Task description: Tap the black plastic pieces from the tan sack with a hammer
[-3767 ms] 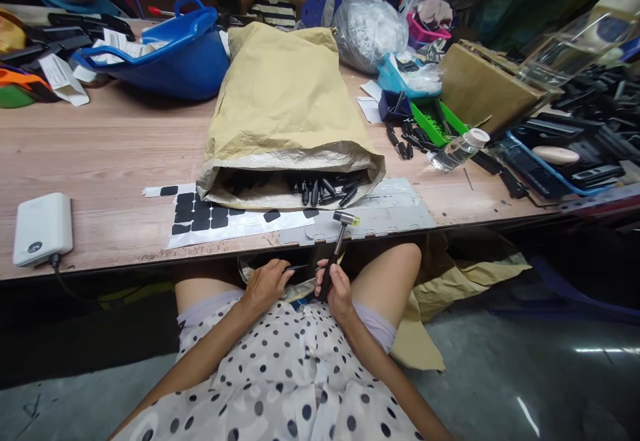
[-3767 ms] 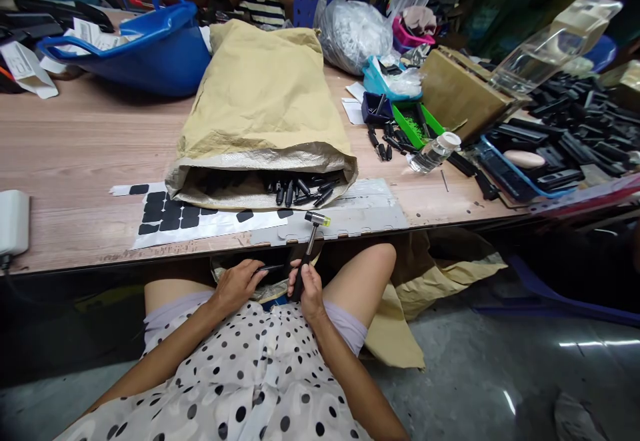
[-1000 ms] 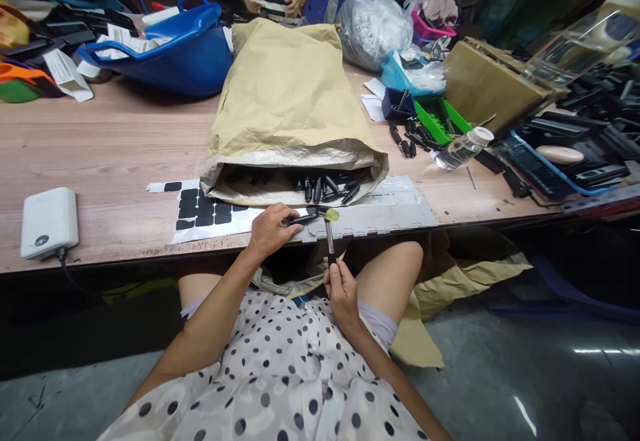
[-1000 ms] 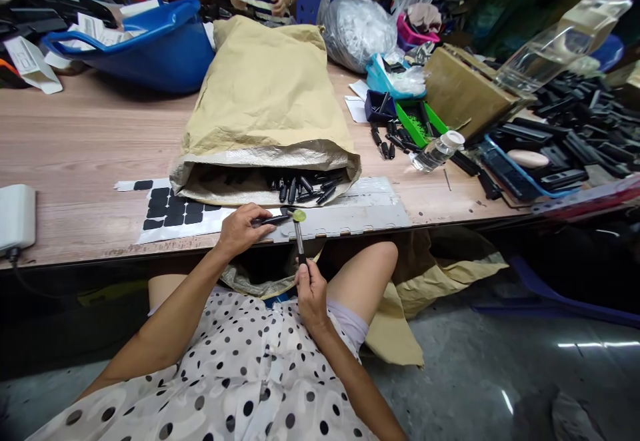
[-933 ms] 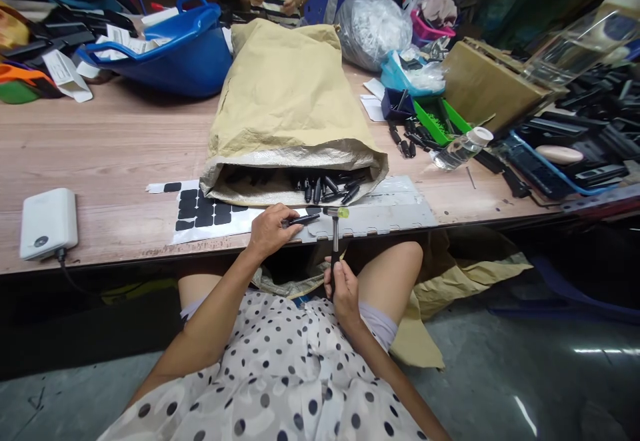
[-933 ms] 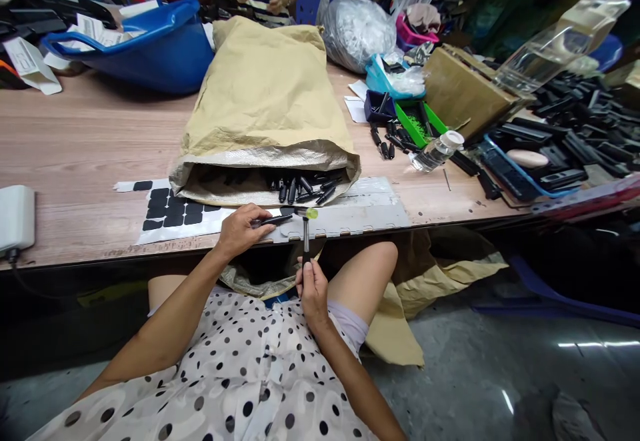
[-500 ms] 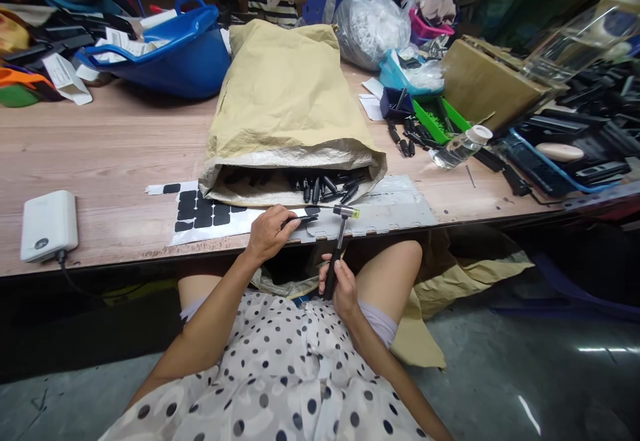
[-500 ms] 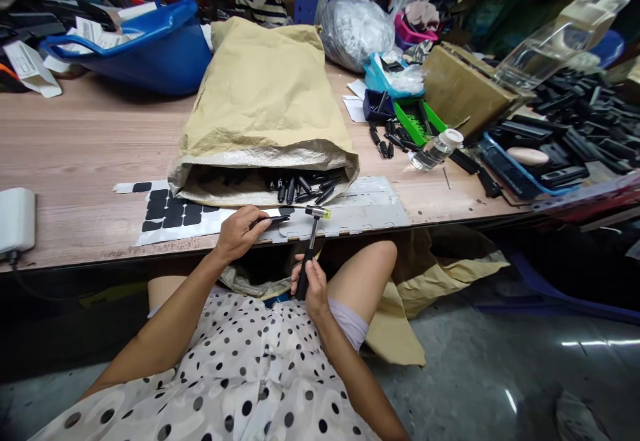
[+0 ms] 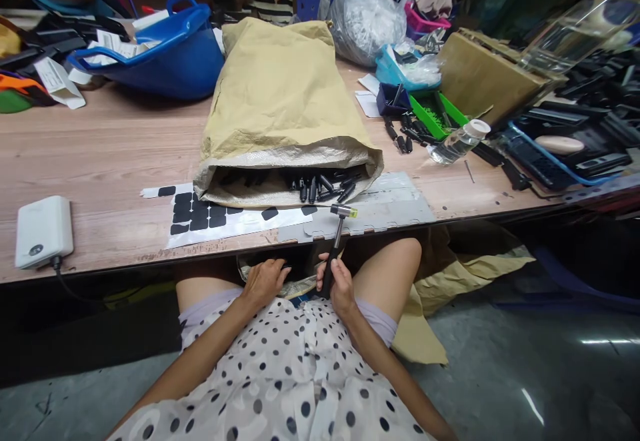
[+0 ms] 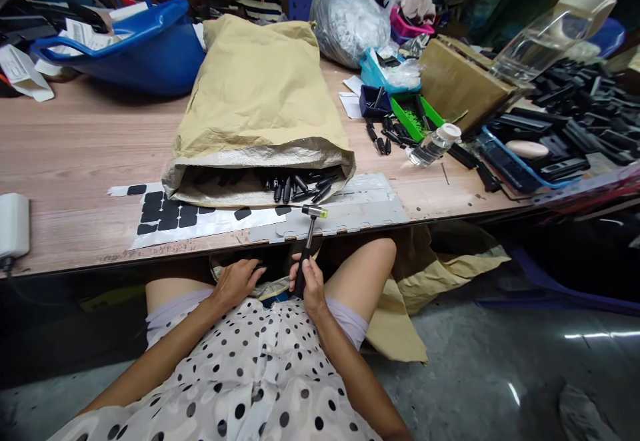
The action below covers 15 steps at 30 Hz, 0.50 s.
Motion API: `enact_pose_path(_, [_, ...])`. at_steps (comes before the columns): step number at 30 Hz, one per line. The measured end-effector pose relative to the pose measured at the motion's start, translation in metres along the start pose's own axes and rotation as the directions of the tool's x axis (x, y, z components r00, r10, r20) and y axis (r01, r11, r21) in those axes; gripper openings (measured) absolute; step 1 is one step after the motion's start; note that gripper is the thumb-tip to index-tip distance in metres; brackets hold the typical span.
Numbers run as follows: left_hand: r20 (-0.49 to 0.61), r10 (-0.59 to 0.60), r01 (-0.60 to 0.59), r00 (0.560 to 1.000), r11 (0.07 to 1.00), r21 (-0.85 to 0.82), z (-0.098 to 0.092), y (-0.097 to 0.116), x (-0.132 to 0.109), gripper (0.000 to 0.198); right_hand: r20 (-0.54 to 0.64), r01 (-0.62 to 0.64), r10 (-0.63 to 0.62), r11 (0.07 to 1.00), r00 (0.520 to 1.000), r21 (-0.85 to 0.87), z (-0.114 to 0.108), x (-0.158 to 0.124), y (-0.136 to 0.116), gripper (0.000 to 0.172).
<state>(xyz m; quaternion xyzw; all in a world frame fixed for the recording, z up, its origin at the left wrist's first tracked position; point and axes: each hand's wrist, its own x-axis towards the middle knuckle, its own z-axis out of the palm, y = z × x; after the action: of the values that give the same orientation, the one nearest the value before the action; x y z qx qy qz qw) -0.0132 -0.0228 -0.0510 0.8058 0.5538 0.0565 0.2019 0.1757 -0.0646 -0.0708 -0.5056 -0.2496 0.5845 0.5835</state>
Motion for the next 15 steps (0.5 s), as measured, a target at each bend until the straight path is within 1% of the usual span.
enact_pose_path(1, [0.019, -0.017, 0.017, 1.0, 1.0, -0.011, -0.001, 0.002, 0.0, 0.019, 0.002, -0.001, 0.001, 1.0, 1.0, -0.008, 0.0, 0.0, 0.0, 0.048])
enact_pose_path(2, [0.013, 0.002, -0.001, 1.0, 0.999, -0.039, -0.003, 0.005, 0.001, 0.018, 0.003, 0.0, 0.0, 1.0, 1.0, -0.014, 0.0, 0.0, 0.0, 0.048])
enact_pose_path(3, [-0.02, 0.048, -0.049, 0.999, 0.996, -0.079, -0.007, 0.008, 0.001, 0.017, 0.002, 0.003, -0.003, 1.0, 1.0, -0.02, 0.0, 0.0, 0.0, 0.048])
enact_pose_path(4, [-0.076, 0.108, -0.116, 0.991, 0.986, -0.12, -0.012, 0.012, 0.002, 0.017, 0.0, 0.007, -0.007, 1.0, 1.0, -0.022, 0.0, 0.0, 0.0, 0.048])
enact_pose_path(5, [-0.15, 0.159, -0.182, 0.976, 0.971, -0.153, -0.018, 0.015, 0.004, 0.018, -0.003, 0.008, -0.009, 1.0, 1.0, -0.024, 0.0, 0.0, 0.0, 0.047])
enact_pose_path(6, [-0.234, 0.186, -0.229, 0.954, 0.958, -0.172, -0.026, 0.018, 0.008, 0.022, -0.007, 0.008, -0.008, 1.0, 1.0, -0.024, 0.0, 0.0, 0.001, 0.047])
enact_pose_path(7, [-0.319, 0.18, -0.246, 0.93, 0.953, -0.179, -0.035, 0.019, 0.014, 0.025, -0.008, 0.005, -0.005, 1.0, 1.0, -0.024, 0.0, 0.0, 0.001, 0.048])
enact_pose_path(8, [-0.399, 0.142, -0.23, 0.906, 0.956, -0.18, -0.046, 0.019, 0.023, 0.028, -0.008, 0.0, 0.0, 1.0, 1.0, -0.024, 0.001, 0.001, 0.001, 0.048])
enact_pose_path(9, [-0.469, 0.078, -0.18, 0.879, 0.968, -0.177, -0.057, 0.017, 0.034, 0.029, -0.007, -0.004, 0.004, 1.0, 1.0, -0.025, 0.001, 0.001, 0.001, 0.049])
enact_pose_path(11, [-0.568, -0.094, -0.016, 0.817, 0.982, -0.186, -0.08, 0.008, 0.062, 0.026, -0.005, -0.006, 0.006, 1.0, 1.0, -0.027, 0.001, 0.001, 0.001, 0.049])
enact_pose_path(13, [-0.602, -0.233, 0.137, 0.763, 0.97, -0.201, -0.099, -0.005, 0.091, 0.023, -0.003, -0.004, 0.004, 1.0, 1.0, -0.027, 0.001, 0.002, 0.0, 0.049])
enact_pose_path(15, [-0.581, -0.365, 0.302, 0.727, 0.931, -0.206, -0.11, -0.02, 0.117, 0.02, 0.002, -0.003, 0.003, 1.0, 1.0, -0.022, 0.002, 0.002, -0.001, 0.05])
